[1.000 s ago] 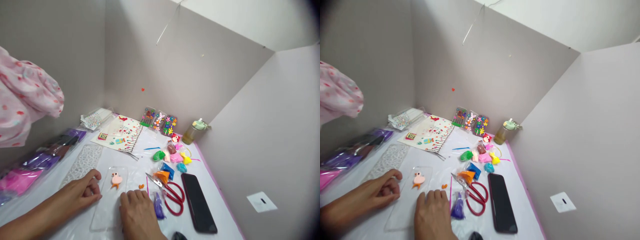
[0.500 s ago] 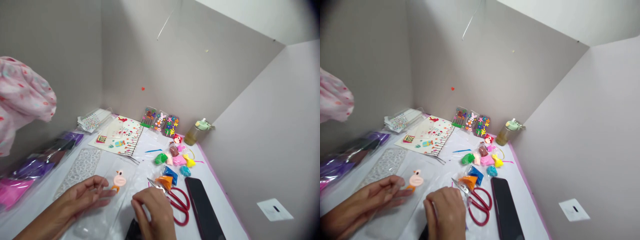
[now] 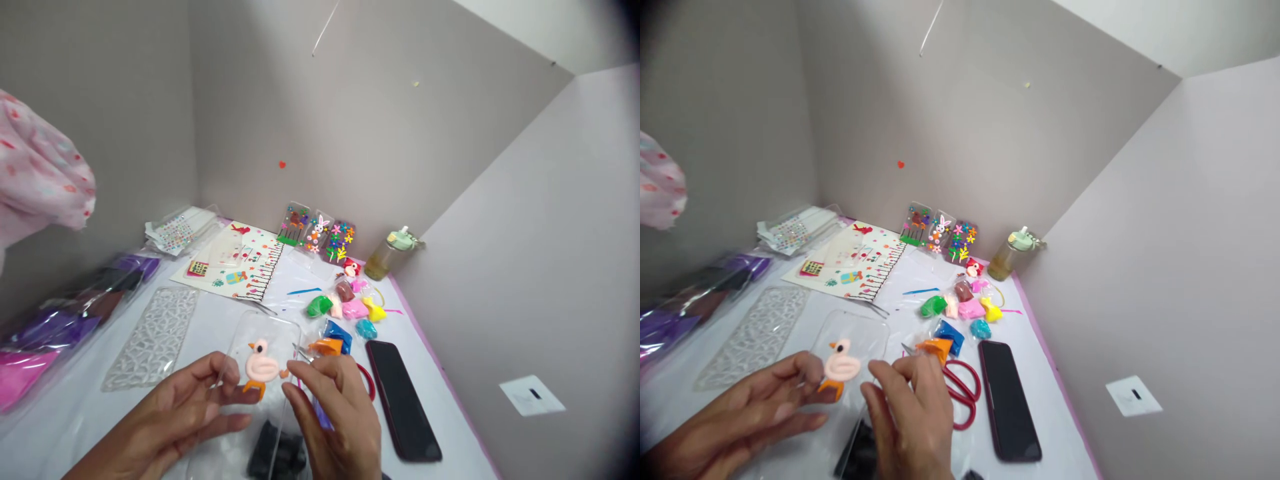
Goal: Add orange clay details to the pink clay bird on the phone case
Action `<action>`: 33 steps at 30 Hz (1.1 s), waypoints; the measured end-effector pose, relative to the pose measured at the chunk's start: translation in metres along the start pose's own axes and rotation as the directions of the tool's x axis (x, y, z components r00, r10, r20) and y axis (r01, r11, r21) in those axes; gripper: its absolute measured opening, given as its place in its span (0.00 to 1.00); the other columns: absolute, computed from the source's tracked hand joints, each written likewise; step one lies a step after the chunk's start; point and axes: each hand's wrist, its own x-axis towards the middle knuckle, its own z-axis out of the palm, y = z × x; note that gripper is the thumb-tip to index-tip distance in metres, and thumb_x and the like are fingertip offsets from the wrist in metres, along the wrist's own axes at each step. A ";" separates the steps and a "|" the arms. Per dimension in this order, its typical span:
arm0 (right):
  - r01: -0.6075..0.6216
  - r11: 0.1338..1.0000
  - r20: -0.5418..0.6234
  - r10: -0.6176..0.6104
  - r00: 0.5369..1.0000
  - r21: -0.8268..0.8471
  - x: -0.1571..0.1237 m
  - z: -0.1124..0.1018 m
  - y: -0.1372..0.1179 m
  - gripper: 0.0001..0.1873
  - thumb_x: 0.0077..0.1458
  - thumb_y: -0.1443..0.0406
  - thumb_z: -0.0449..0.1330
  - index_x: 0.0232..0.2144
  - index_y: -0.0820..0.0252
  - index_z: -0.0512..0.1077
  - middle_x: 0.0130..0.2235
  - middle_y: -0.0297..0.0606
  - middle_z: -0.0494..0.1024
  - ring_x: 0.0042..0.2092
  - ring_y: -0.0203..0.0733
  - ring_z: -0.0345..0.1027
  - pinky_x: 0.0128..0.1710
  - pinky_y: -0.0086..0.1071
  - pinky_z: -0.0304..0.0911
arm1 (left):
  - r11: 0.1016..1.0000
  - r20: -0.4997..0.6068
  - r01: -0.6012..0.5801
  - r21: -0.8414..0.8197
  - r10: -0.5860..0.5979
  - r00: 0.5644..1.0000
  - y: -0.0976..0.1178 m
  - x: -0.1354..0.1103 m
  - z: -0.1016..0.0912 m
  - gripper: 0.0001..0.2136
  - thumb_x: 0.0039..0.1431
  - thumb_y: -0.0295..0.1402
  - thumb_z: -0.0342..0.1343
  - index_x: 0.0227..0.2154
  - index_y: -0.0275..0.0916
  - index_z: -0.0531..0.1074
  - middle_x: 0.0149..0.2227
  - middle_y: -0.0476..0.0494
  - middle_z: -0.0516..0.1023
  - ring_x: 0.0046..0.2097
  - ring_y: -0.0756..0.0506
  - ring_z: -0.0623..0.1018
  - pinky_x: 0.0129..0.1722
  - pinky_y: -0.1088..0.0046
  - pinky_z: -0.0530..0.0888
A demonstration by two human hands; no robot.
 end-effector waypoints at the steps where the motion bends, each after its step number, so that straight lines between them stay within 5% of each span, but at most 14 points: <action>1: -0.002 1.000 0.002 0.002 1.000 0.007 0.000 0.002 -0.001 0.10 0.65 0.72 0.64 0.46 0.58 0.80 0.33 0.38 0.78 0.33 0.40 0.74 0.33 0.32 0.75 | 1.000 0.022 0.000 -0.002 0.000 1.000 0.001 -0.001 0.000 0.19 0.42 0.45 0.80 0.34 0.46 0.82 0.43 0.44 0.85 0.60 0.29 0.79 0.55 0.56 0.81; 6: -0.059 0.996 0.044 0.055 0.997 0.072 -0.006 0.008 -0.004 0.10 0.67 0.72 0.62 0.49 0.60 0.78 0.36 0.39 0.78 0.35 0.39 0.75 0.35 0.30 0.75 | 0.999 0.083 -0.014 -0.036 0.017 0.996 -0.001 0.000 -0.003 0.19 0.43 0.43 0.80 0.38 0.47 0.84 0.43 0.46 0.84 0.57 0.34 0.81 0.51 0.64 0.82; 12: -0.091 0.987 0.089 0.080 0.993 0.130 -0.005 0.008 -0.007 0.12 0.65 0.76 0.62 0.48 0.59 0.77 0.40 0.40 0.77 0.38 0.39 0.76 0.38 0.29 0.76 | 0.996 0.171 -0.004 -0.086 0.019 0.985 -0.014 0.006 -0.023 0.20 0.54 0.42 0.76 0.50 0.51 0.83 0.52 0.46 0.85 0.62 0.33 0.79 0.57 0.59 0.81; 20: -0.114 0.981 0.128 0.095 0.987 0.156 -0.008 0.007 -0.009 0.14 0.65 0.77 0.61 0.49 0.58 0.76 0.43 0.42 0.77 0.42 0.40 0.77 0.42 0.31 0.77 | 0.997 -0.084 0.039 -0.067 -0.044 0.995 -0.018 0.003 -0.016 0.21 0.46 0.45 0.80 0.44 0.49 0.86 0.54 0.45 0.86 0.56 0.32 0.83 0.50 0.64 0.85; 33: -0.079 0.995 0.152 0.070 0.986 0.057 -0.008 0.003 -0.006 0.09 0.66 0.73 0.64 0.47 0.59 0.79 0.37 0.39 0.78 0.36 0.40 0.74 0.35 0.32 0.74 | 0.997 0.016 0.076 0.024 -0.076 0.997 -0.014 0.003 -0.016 0.18 0.53 0.46 0.75 0.46 0.48 0.86 0.51 0.45 0.87 0.53 0.34 0.85 0.52 0.63 0.84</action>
